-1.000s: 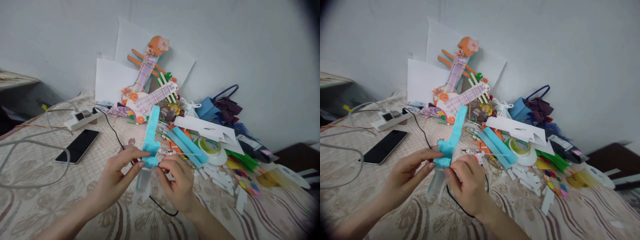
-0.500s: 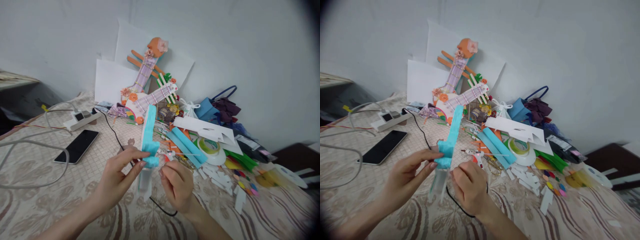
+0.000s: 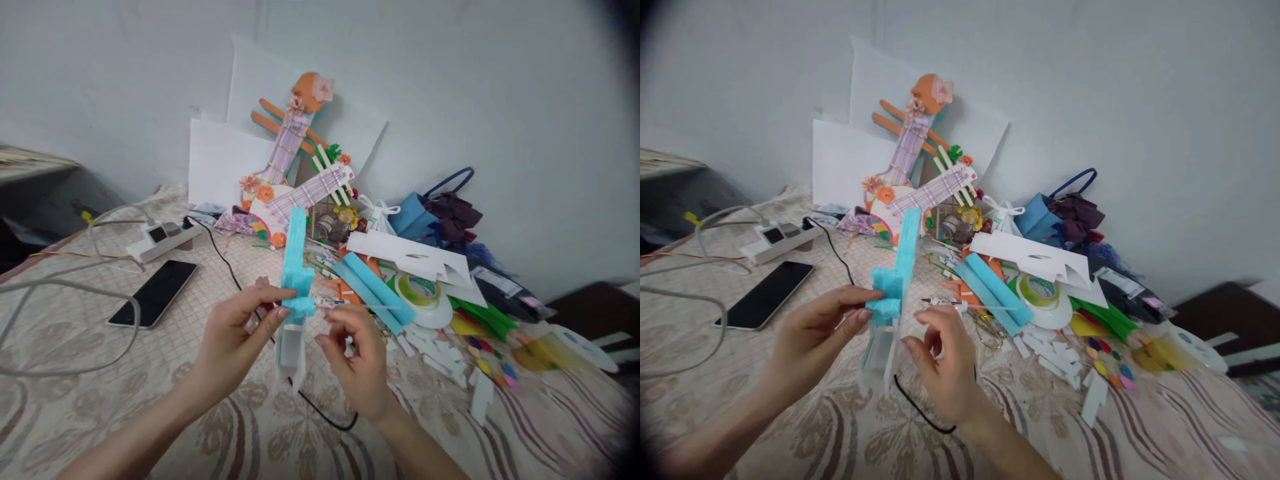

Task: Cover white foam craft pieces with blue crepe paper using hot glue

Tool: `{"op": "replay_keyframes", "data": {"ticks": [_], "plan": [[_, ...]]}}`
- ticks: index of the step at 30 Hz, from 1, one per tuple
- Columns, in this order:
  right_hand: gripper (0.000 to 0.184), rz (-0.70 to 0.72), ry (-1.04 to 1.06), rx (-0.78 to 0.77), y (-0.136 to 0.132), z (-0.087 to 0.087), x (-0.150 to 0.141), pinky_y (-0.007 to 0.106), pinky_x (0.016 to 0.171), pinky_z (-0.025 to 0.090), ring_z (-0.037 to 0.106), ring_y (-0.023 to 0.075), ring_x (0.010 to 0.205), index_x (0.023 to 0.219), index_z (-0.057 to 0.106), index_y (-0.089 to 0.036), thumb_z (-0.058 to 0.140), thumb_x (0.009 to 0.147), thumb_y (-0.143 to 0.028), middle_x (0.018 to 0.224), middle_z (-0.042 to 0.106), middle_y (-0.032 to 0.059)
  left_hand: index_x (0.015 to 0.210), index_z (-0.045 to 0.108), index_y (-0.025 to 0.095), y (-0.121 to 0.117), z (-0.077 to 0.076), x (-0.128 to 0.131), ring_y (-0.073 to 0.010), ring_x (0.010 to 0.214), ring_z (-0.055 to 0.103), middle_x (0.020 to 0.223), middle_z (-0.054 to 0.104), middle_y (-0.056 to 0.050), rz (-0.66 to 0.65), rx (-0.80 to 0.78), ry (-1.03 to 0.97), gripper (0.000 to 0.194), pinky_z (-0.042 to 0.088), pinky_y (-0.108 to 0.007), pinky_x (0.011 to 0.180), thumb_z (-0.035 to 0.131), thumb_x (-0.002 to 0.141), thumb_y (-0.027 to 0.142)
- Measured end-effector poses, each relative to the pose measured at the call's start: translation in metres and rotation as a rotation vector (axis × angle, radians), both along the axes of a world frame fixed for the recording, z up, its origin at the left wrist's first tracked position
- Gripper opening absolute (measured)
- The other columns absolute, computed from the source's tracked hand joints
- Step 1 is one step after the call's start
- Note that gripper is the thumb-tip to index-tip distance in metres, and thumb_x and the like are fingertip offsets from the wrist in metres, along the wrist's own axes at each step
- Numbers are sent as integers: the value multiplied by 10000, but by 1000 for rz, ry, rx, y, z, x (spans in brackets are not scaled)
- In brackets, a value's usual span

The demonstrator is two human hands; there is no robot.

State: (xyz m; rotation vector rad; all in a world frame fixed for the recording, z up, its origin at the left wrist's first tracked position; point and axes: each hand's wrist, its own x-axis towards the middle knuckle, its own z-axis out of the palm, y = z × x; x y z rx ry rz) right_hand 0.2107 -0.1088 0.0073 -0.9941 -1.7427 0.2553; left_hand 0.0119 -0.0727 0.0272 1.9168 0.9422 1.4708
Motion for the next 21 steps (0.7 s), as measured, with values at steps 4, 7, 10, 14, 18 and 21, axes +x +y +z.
{"op": "replay_keyframes", "data": {"ticks": [4, 7, 10, 14, 18, 21], "plan": [[305, 77, 72, -84, 9, 11, 2, 258, 592, 494, 573, 122, 712, 1235, 535, -232, 567, 931, -228, 1058, 577, 58, 1048, 714, 236, 5, 3, 11, -155, 818, 684, 931, 756, -28, -87, -12, 39, 168, 529, -269, 732, 631, 903, 243], [191, 69, 20, -42, 12, 20, 7, 271, 631, 510, 608, 155, 802, 1123, 596, -220, 563, 935, -215, 1014, 608, 60, 1087, 711, 231, 5, 5, 19, -163, 877, 687, 985, 759, -43, -164, -6, 69, 197, 532, -283, 797, 582, 939, 250], [109, 46, -20, -38, 12, 23, 12, 280, 649, 517, 627, 179, 858, 1030, 623, -216, 576, 931, -206, 953, 635, 55, 1092, 719, 226, 5, 6, 22, -169, 865, 688, 992, 767, -49, -199, -42, 76, 249, 540, -301, 817, 501, 981, 274], [118, 63, -30, -43, 11, 21, 16, 280, 649, 521, 639, 187, 885, 1040, 635, -210, 589, 931, -212, 953, 651, 61, 1080, 725, 228, 7, 8, 19, -149, 768, 678, 969, 776, -32, -207, -89, 78, 268, 547, -275, 747, 482, 987, 288], [139, 72, -27, -49, 10, 18, 17, 284, 647, 523, 639, 188, 879, 1067, 643, -218, 594, 942, -254, 966, 651, 62, 1068, 733, 217, 8, 8, 15, -153, 737, 672, 933, 779, -44, -204, -99, 81, 281, 539, -265, 688, 481, 984, 310], [248, 127, 1, -60, 11, 16, 18, 302, 655, 529, 627, 186, 853, 1129, 642, -217, 530, 979, -380, 1003, 638, 74, 1094, 726, 217, 7, 5, 11, -153, 758, 672, 924, 768, -46, -230, -117, 75, 283, 536, -255, 683, 483, 984, 313]]}}
